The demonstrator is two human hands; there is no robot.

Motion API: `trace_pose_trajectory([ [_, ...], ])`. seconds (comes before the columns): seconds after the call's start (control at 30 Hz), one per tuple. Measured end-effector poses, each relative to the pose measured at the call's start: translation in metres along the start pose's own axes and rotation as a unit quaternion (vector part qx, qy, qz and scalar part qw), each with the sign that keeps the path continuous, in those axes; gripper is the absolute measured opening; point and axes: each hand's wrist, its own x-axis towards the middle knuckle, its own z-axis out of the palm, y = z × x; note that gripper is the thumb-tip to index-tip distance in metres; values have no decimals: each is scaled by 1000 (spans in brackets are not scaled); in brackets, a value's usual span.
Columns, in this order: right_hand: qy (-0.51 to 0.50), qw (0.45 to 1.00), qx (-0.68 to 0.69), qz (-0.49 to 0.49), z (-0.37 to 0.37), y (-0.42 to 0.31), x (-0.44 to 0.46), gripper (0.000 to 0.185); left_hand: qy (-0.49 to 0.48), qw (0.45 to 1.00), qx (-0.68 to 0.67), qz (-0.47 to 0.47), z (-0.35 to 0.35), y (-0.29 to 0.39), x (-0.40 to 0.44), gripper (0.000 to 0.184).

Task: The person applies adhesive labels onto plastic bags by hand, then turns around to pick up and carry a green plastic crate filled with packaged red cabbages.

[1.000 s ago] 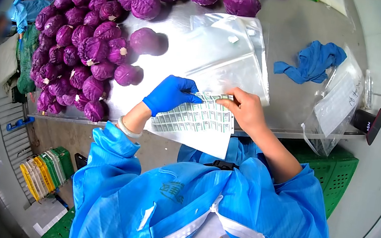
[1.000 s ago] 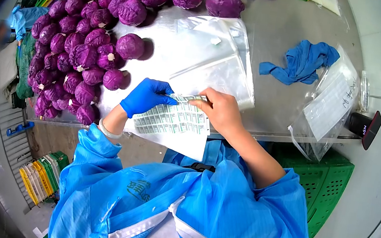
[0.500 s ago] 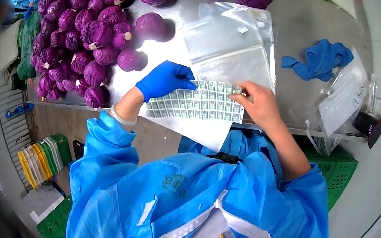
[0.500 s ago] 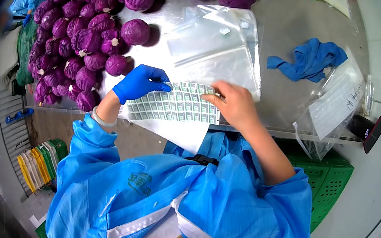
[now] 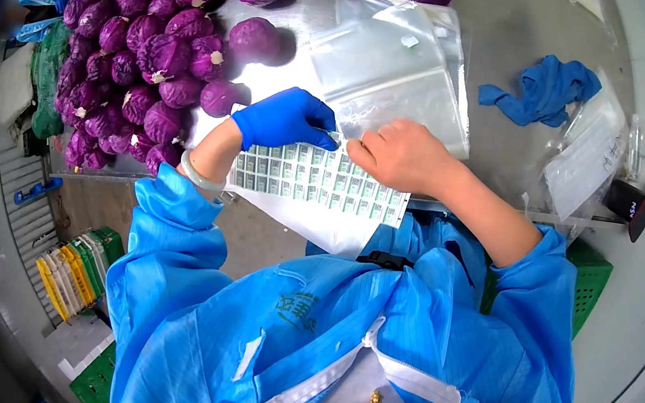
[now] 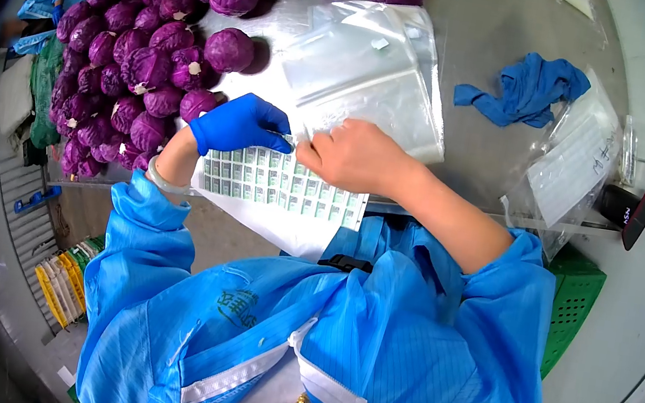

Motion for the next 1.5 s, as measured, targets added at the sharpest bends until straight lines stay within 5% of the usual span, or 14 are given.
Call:
trace_pose_trajectory([
  [0.1, 98, 993, 67, 13, -3, -8, -4, 21, -17, 1000, 23, -8, -4, -31, 18, 18],
  [0.2, 135, 882, 310, 329, -2, -12, -9, 21, -20, 985, 171, -25, -7, -77, 32, 24],
  [0.3, -47, 783, 397, 476, 3, 26, -43, 36, -50, 928, 368, -33, 6, -116, 38, 28],
  [0.4, -5, 693, 373, 617, 49, 61, -100, 36, 171, 935, 305, 58, 35, -109, 41, 25],
  [0.5, -28, 729, 285, 622, 74, 86, -120, 31, 227, 971, 49, 60, 79, -65, 65, 21],
  [0.6, -133, 770, 162, 603, 77, 87, -99, 28, 258, 931, 177, 188, 127, -88, 96, 19],
  [0.73, -172, 787, -33, 591, 58, 93, -93, 29, 203, 970, 16, 133, 125, -107, 109, 14],
  [0.93, 186, 610, 521, 567, 2, 86, -99, 22, 185, 913, -352, 89, 87, -114, 107, 14],
  [1.13, 33, 690, 437, 576, 43, 95, -114, 18, 653, 692, -304, 48, 44, -115, 87, 15],
  [1.2, -11, 753, 360, 551, 70, 101, -113, 18, 594, 789, -157, 21, 80, -92, 81, 13],
  [1.27, -42, 814, 277, 509, 91, 104, -106, 18, 316, 934, -72, 151, 113, -99, 91, 22],
  [1.33, -130, 830, 135, 525, 85, 99, -96, 19, 240, 939, 160, 188, 134, -93, 100, 30],
  [1.4, -139, 844, 33, 517, 100, 111, -107, 22, 239, 949, 87, 189, 140, -117, 111, 33],
  [1.5, -130, 822, 129, 540, 48, 114, -100, 29, 111, 989, -99, 3, 123, -113, 112, 31],
])
